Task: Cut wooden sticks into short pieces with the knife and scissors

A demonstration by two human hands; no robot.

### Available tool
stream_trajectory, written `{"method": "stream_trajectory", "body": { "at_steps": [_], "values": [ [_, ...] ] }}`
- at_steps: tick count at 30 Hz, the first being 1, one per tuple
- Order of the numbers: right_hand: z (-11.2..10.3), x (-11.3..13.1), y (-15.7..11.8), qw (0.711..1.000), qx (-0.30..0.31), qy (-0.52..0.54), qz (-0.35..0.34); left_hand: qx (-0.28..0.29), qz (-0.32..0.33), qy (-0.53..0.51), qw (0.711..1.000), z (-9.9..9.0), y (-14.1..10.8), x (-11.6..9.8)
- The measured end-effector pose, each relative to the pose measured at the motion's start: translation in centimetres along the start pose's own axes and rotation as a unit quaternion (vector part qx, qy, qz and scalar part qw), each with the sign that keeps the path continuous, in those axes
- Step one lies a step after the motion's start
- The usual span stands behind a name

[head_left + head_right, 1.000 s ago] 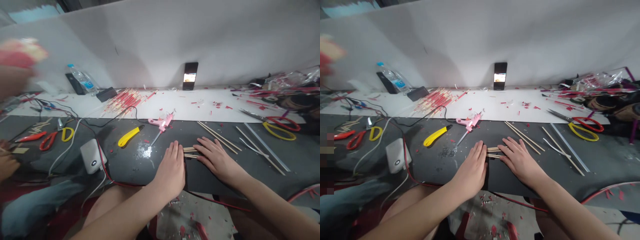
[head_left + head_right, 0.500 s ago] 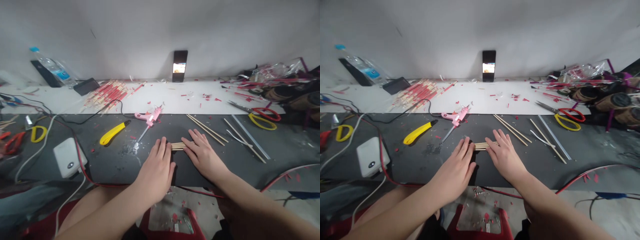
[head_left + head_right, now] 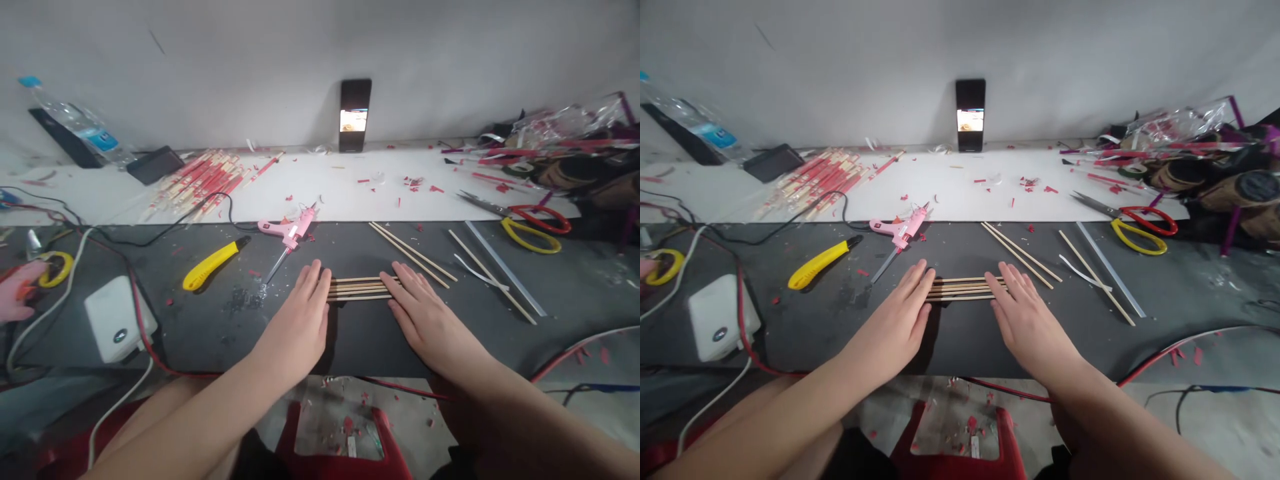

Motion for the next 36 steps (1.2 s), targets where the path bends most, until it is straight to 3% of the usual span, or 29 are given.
{"method": "stream_trajectory", "body": {
  "at_steps": [6,15,23,27,33,36],
  "values": [
    [-0.3,-0.8,2.5,0.997,-0.075,0.033,-0.005,0.003,0.013,0.013,1.0,0.0,1.8,0.3],
    [-0.4,-0.3,3.2,0.995,-0.101,0.007,0.001,-0.012,-0.005,0.065,0.998,0.3,0.6,-0.6],
    [0.8,1.5,2.6,1.0,-0.015,-0.013,0.016,0.009,0.0,0.059,0.998,1.0,0.8,-0.9],
    [0.5,1.8,1.6,1.0,-0.005,-0.002,0.014,0.012,0.02,0.055,0.998,1.0,0.8,-0.8],
    [-0.4,0.0,-0.4,0.992,0.007,-0.097,0.076,0.016,0.042,0.072,0.996,1.1,0.7,-0.6],
    [-0.4,-0.6,-0.5,0.99,0.032,-0.121,0.064,0.02,0.046,0.074,0.996,1.0,0.6,-0.6]
  ]
}}
Point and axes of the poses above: each hand's wrist, its own y-axis towards the middle knuckle, its own z-axis out of the palm, x = y × z, the point moved 8 cm from there along y, towards the middle knuckle, and after that the axes turned 14 degrees about -z, right-handed, at the moved point
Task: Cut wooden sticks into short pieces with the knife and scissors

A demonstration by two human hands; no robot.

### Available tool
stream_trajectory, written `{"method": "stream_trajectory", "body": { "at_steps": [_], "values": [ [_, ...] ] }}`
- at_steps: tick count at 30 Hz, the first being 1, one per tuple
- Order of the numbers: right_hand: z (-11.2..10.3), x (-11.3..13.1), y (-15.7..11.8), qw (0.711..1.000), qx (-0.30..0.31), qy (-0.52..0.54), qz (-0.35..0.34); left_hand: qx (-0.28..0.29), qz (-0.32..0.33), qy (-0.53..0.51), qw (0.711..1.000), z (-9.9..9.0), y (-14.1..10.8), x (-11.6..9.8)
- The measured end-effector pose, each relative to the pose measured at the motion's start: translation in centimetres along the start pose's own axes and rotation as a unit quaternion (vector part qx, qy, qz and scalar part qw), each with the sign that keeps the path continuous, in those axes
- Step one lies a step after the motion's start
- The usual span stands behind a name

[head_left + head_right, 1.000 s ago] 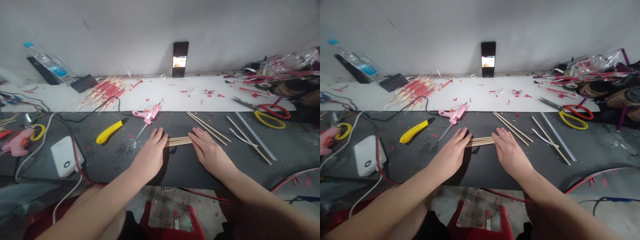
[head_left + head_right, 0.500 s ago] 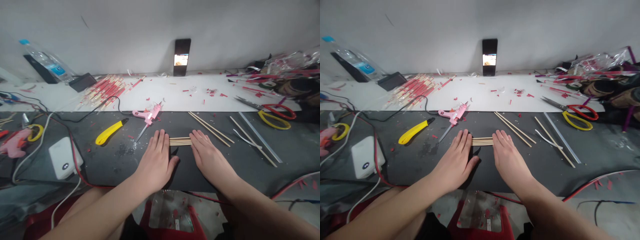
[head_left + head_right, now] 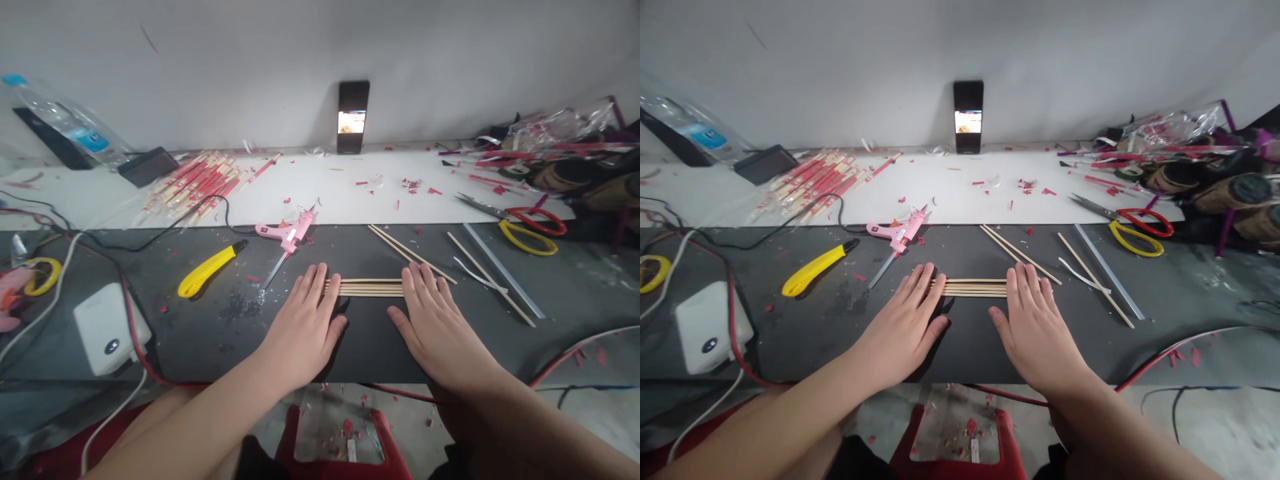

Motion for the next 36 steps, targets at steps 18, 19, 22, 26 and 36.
{"method": "stream_trajectory", "body": {
  "at_steps": [18,19,22,26,36],
  "values": [
    [-0.1,1.9,2.1,0.99,0.022,0.016,-0.137,-0.003,-0.003,0.013,1.0,0.1,-0.1,-0.7],
    [0.0,2.1,2.1,0.991,0.034,0.014,-0.132,-0.001,-0.003,0.012,1.0,0.1,-0.1,-0.7],
    [0.3,2.3,2.0,0.992,0.058,0.019,-0.114,0.0,-0.004,0.01,1.0,0.1,0.0,-0.7],
    [0.6,2.2,1.9,0.992,0.073,0.034,-0.098,-0.005,-0.002,0.007,1.0,0.2,-0.1,-0.7],
    [0.9,2.3,1.9,0.993,0.069,0.058,-0.072,-0.007,0.012,-0.006,1.0,-0.1,-0.3,-0.9]
  ]
}}
Point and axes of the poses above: each hand's wrist, its own y-axis towards the middle knuckle, its own z-axis out of the palm, x = y × z, the point moved 8 cm from there along y, towards the middle knuckle, and after that the axes turned 14 degrees about -z, right-handed, at the moved point
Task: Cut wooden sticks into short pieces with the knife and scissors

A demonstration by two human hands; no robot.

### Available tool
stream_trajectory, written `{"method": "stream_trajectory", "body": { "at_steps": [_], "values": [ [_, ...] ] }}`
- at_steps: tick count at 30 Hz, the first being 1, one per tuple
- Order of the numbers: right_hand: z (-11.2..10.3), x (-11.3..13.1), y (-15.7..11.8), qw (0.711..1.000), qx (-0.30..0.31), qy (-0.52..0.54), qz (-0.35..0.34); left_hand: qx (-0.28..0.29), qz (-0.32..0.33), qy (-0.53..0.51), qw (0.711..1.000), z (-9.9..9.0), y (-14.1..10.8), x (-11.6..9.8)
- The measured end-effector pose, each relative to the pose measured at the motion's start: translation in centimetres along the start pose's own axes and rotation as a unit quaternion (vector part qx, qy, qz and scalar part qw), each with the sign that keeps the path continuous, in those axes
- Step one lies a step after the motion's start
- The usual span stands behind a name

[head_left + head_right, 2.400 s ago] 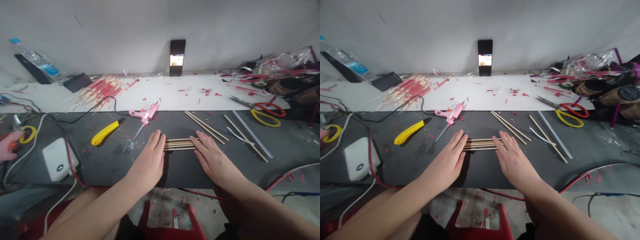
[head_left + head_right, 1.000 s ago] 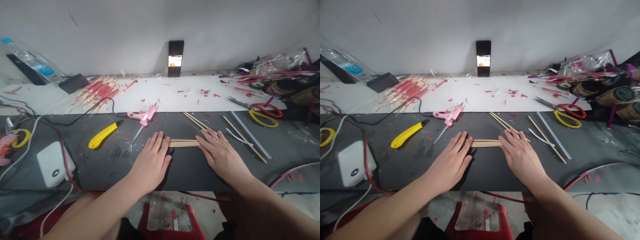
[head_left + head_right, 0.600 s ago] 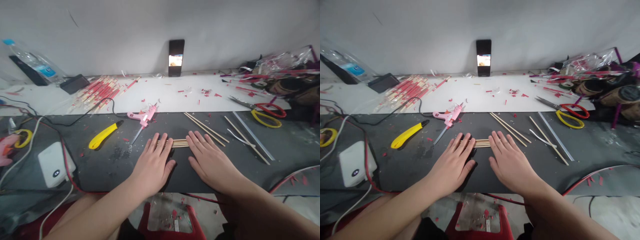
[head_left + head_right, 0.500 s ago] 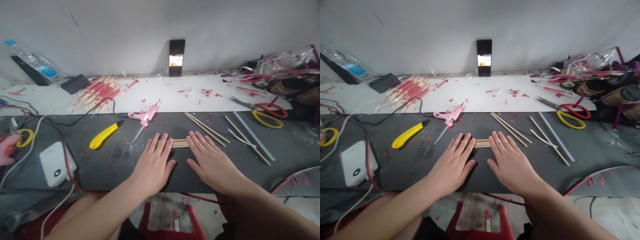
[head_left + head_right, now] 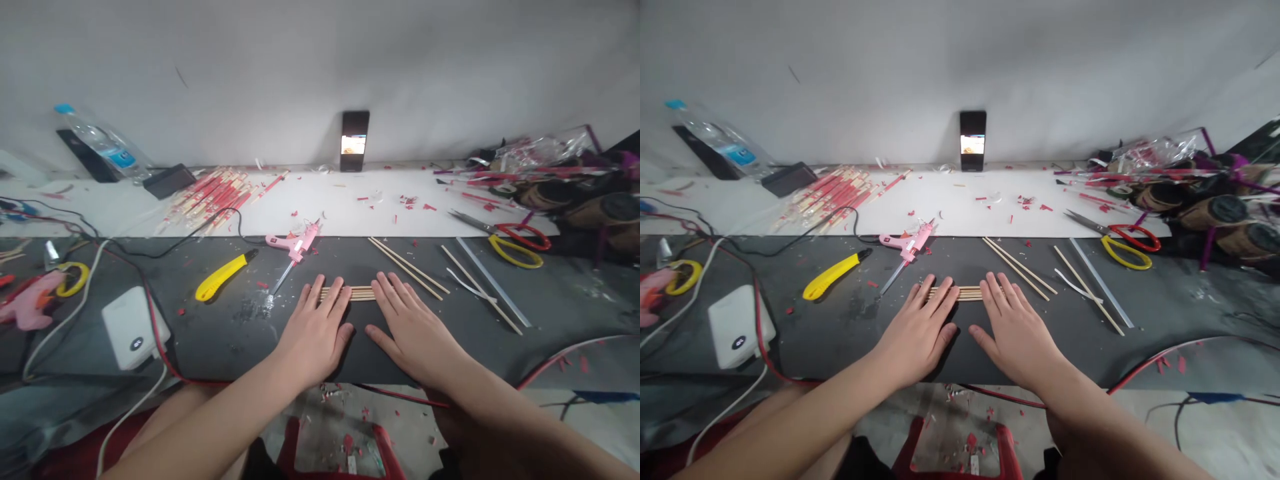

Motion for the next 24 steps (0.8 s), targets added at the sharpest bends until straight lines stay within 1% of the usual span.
{"method": "stream_trajectory", "body": {
  "at_steps": [6,8,9,11,14,16,17,18,19,20,21,22,23,24],
  "values": [
    [0.0,0.6,0.3,0.999,-0.02,0.041,0.019,-0.002,-0.006,-0.01,1.0,0.0,-0.2,-0.1],
    [-0.4,0.1,0.4,0.998,-0.015,0.061,0.018,0.003,-0.014,-0.01,1.0,0.1,-0.2,0.0],
    [-0.9,-0.6,0.4,0.997,-0.015,0.067,0.02,0.007,-0.017,-0.01,1.0,0.2,-0.2,0.0],
    [-2.7,-3.4,0.3,0.996,-0.028,0.071,0.043,0.016,-0.021,-0.012,1.0,0.3,-0.2,0.0],
    [-6.7,-9.7,-0.5,0.987,-0.071,0.068,0.131,0.02,-0.022,-0.021,0.999,0.3,-0.2,0.1],
    [-9.4,-13.6,-1.1,0.972,-0.092,0.065,0.207,0.014,-0.023,-0.034,0.999,0.3,-0.3,0.2],
    [-10.6,-14.9,-1.1,0.964,-0.098,0.067,0.239,0.011,-0.024,-0.041,0.999,0.2,-0.4,0.2],
    [-11.6,-15.5,-0.9,0.956,-0.108,0.071,0.263,0.009,-0.024,-0.048,0.999,0.2,-0.5,0.2],
    [-12.4,-15.5,-0.3,0.95,-0.119,0.079,0.278,0.008,-0.023,-0.052,0.998,0.2,-0.6,0.2],
    [-12.9,-14.7,0.7,0.946,-0.128,0.093,0.283,0.008,-0.022,-0.056,0.998,0.2,-0.7,0.2],
    [-13.0,-13.2,2.2,0.944,-0.135,0.116,0.279,0.007,-0.021,-0.057,0.998,0.2,-0.8,0.2],
    [-12.8,-11.0,4.0,0.942,-0.136,0.15,0.268,0.004,-0.021,-0.058,0.998,0.2,-0.8,0.2],
    [-12.2,-8.2,6.2,0.939,-0.13,0.197,0.249,-0.001,-0.023,-0.057,0.998,0.3,-0.9,0.2],
    [-11.4,-4.9,8.8,0.933,-0.119,0.255,0.225,-0.008,-0.026,-0.054,0.998,0.3,-0.9,0.3]
  ]
}}
Point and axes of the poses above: each hand's wrist, its own y-axis towards the middle knuckle, its own z-axis out of the palm, x = y × z, the point moved 8 cm from there along y, towards the middle knuckle, and after that the axes turned 14 degrees about -z, right-handed, at the moved point
